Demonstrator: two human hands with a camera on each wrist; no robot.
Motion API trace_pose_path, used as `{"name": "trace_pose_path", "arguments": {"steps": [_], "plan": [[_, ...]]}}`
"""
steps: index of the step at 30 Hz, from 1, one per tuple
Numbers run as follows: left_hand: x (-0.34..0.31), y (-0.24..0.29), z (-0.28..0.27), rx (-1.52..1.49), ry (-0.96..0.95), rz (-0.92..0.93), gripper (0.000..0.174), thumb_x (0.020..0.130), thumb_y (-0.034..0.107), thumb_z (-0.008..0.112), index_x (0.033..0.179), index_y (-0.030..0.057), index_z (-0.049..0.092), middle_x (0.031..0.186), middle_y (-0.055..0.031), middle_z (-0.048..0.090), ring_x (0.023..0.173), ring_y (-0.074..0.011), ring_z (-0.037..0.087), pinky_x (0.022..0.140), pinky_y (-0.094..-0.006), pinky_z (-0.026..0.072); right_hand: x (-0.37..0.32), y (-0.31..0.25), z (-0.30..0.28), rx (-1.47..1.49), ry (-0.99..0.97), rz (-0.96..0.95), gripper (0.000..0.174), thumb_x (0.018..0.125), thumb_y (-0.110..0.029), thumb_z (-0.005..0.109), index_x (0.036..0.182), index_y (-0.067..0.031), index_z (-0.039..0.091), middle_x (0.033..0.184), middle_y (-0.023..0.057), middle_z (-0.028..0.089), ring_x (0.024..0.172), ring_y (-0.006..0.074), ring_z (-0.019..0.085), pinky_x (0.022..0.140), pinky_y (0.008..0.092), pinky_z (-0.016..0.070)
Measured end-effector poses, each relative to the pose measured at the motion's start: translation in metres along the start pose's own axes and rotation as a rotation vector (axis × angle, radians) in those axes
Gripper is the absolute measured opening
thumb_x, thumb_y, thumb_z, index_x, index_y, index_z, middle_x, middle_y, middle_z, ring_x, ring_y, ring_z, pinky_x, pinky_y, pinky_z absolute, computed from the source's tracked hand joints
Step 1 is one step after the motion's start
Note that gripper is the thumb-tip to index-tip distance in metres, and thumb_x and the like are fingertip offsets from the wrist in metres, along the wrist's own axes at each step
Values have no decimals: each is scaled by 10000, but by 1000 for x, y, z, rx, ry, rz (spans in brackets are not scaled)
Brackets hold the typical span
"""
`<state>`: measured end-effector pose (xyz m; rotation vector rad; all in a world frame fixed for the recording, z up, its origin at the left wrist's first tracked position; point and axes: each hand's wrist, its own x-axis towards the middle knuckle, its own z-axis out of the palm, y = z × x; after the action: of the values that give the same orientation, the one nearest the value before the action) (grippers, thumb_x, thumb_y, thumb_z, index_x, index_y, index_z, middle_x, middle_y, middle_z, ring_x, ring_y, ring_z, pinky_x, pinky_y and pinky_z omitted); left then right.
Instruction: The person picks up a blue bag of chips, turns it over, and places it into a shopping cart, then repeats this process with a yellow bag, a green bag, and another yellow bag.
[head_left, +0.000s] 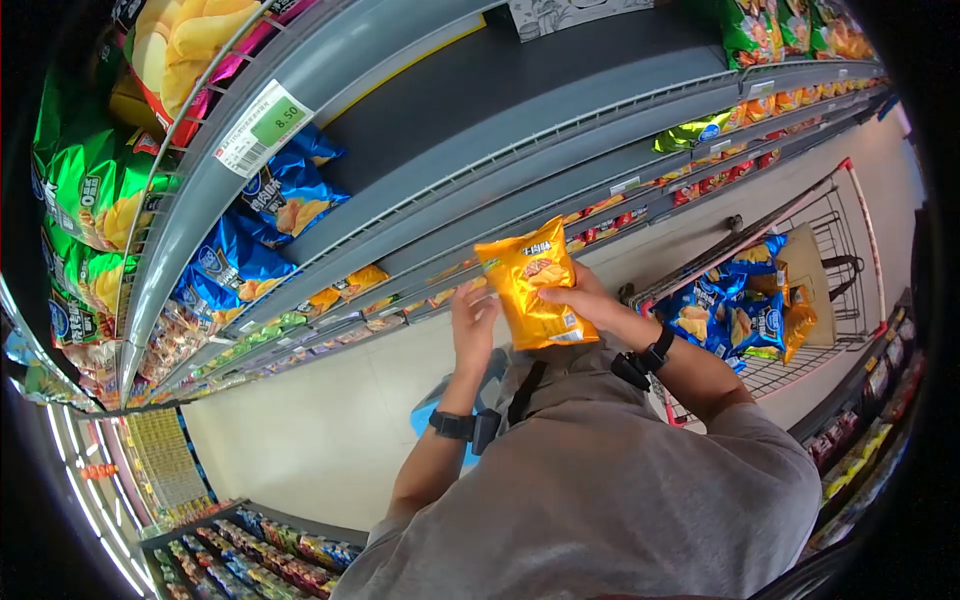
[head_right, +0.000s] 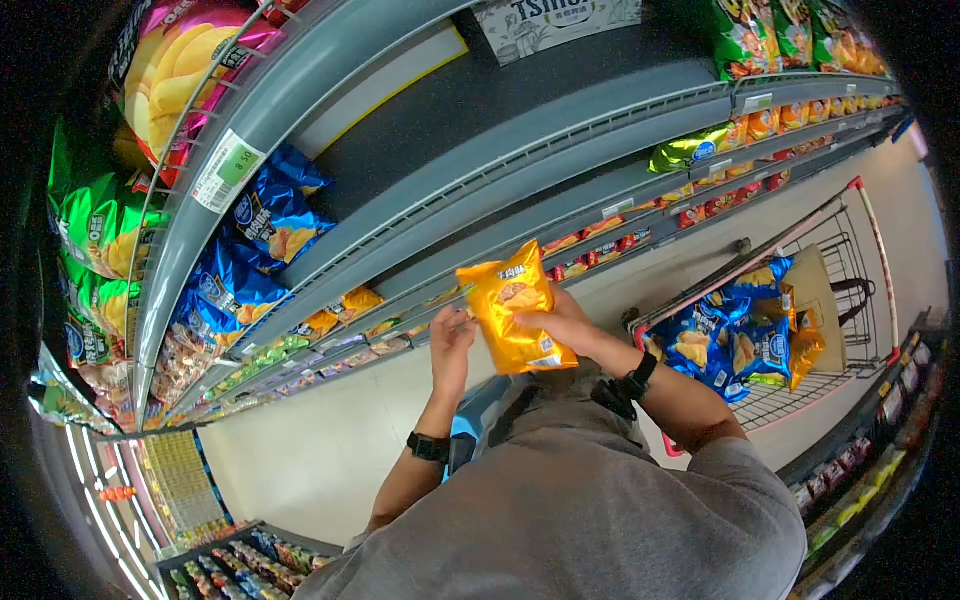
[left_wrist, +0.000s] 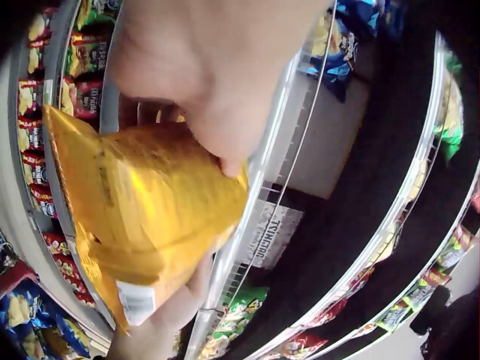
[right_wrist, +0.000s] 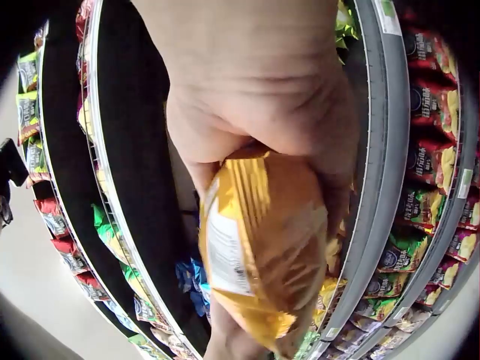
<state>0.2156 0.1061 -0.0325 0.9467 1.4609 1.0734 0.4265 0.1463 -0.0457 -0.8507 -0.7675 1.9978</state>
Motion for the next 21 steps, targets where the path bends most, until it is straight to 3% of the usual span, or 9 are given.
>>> {"name": "trace_pose_path", "arguments": {"steps": [2,3,7,10,12,16,17,20,21], "plan": [[6,1,-7,165,-115,60,467,894,95,593,1318,28,410,1167,-93,553,996,-143,562,816,-284,474,12,11,-6,-102,99,-39,530,798,-82,710,1252,-5,449,1177,97,591,1071,183,584,906,322,480],[9,0,-6,77,-228,21,589,876,113,632,1374,36,327,1195,-113,532,1027,-173,559,847,-293,478,16,16,-7,-180,128,-60,540,794,-97,716,1252,-4,445,1190,101,583,1083,185,577,912,325,477],[6,23,8,98,-154,-42,743,846,178,698,1407,35,232,1190,-132,524,1085,-217,545,865,-320,488,29,36,5,-520,39,-129,728,799,-218,724,1369,19,338,1272,163,511,1211,250,491,953,345,444],[25,6,-13,58,-155,63,702,841,168,707,1370,23,268,1183,-118,537,1062,-199,559,832,-313,496,30,19,32,-507,-148,-13,788,819,-253,711,1432,-3,285,1319,182,469,1263,306,442,996,383,410],[29,4,-29,-63,-112,5,546,820,104,701,1268,13,401,1108,-90,590,976,-176,597,810,-303,498,38,16,37,-545,-267,-2,757,823,-246,710,1423,-14,311,1330,177,461,1258,307,447,1001,392,408],[43,-19,-70,-99,-72,-48,390,861,108,658,1202,11,495,1084,-63,610,965,-151,596,847,-300,487,63,14,51,-513,-292,-15,646,836,-95,697,1389,-54,366,1334,109,439,1219,252,470,926,359,481],[44,-26,-79,-124,-85,-77,387,868,110,648,1209,14,490,1099,-67,607,979,-154,595,848,-299,486,68,13,53,-444,-179,140,680,822,-140,723,1390,-72,354,1341,115,435,1170,237,504,901,358,487],[44,-30,-100,-169,-161,-105,394,888,137,630,1231,19,475,1131,-72,596,1004,-154,585,852,-297,484,85,12,73,-600,59,248,732,814,-224,742,1402,-90,327,1296,129,471,1121,228,533,890,349,482],[44,-31,-106,-179,-192,-106,399,894,149,626,1238,20,470,1139,-72,592,1011,-154,581,852,-297,484,93,17,75,-665,62,298,730,823,-290,733,1400,-113,324,1197,112,538,1034,182,568,832,315,487]]}}
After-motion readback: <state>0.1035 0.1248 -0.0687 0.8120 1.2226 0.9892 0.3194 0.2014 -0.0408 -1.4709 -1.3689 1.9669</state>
